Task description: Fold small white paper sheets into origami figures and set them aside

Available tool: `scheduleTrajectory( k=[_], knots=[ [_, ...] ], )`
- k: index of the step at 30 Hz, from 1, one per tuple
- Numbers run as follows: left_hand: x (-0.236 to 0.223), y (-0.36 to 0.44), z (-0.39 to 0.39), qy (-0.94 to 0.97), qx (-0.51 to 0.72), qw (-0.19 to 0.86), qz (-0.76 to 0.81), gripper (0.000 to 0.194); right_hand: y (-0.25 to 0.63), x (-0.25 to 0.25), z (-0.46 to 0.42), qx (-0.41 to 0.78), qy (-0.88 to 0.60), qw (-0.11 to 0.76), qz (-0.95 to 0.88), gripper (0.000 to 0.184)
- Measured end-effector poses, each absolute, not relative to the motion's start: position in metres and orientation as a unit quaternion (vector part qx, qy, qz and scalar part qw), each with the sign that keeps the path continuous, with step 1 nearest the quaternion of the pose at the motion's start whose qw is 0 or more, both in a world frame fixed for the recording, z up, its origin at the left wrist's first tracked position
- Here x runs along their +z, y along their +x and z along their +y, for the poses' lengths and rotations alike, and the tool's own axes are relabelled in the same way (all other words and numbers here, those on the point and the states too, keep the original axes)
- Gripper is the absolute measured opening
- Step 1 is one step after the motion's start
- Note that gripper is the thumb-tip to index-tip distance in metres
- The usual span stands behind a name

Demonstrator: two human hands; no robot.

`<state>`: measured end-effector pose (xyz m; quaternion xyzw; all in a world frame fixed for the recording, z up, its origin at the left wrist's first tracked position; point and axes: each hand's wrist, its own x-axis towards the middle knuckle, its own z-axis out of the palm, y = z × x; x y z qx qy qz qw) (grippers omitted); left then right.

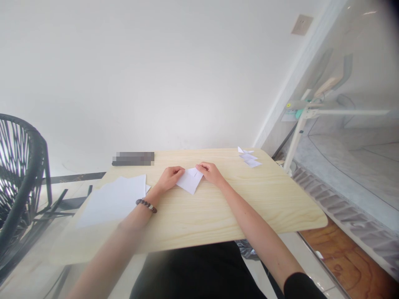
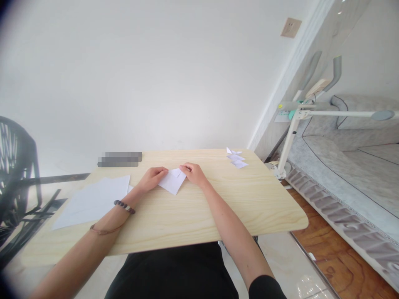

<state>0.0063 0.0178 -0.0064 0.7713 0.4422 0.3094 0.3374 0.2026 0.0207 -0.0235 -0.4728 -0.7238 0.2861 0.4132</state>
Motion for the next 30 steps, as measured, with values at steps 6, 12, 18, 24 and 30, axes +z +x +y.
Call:
scheduleTrajectory(
  k=[6,12,18,24,30],
  knots=[
    [-0.0046,0.0096,0.0144,0.758,0.313,0.358,0.446,0.037,0.2018,-0.0214,0.0185,0.28,-0.465,0.395,-0.741,0.035],
    [-0.0041,0.0115,0.0113,0.766,0.308,0.363,0.432,0.038,0.2014,-0.0198,0.0162,0.27,-0.445,0.385,-0.762,0.034],
    [-0.0039,0.0105,0.0117,0.774,0.297,0.356,0.431,0.038,0.2009,-0.0188,0.0156,0.261,-0.439,0.378,-0.772,0.034],
    [-0.0036,0.0104,0.0118,0.775,0.299,0.357,0.427,0.037,0.2,-0.019,0.016,0.252,-0.457,0.396,-0.756,0.033],
    [-0.0023,0.0106,0.0118,0.777,0.297,0.362,0.421,0.035,0.2007,-0.0177,0.0164,0.237,-0.458,0.388,-0.764,0.033]
  ],
)
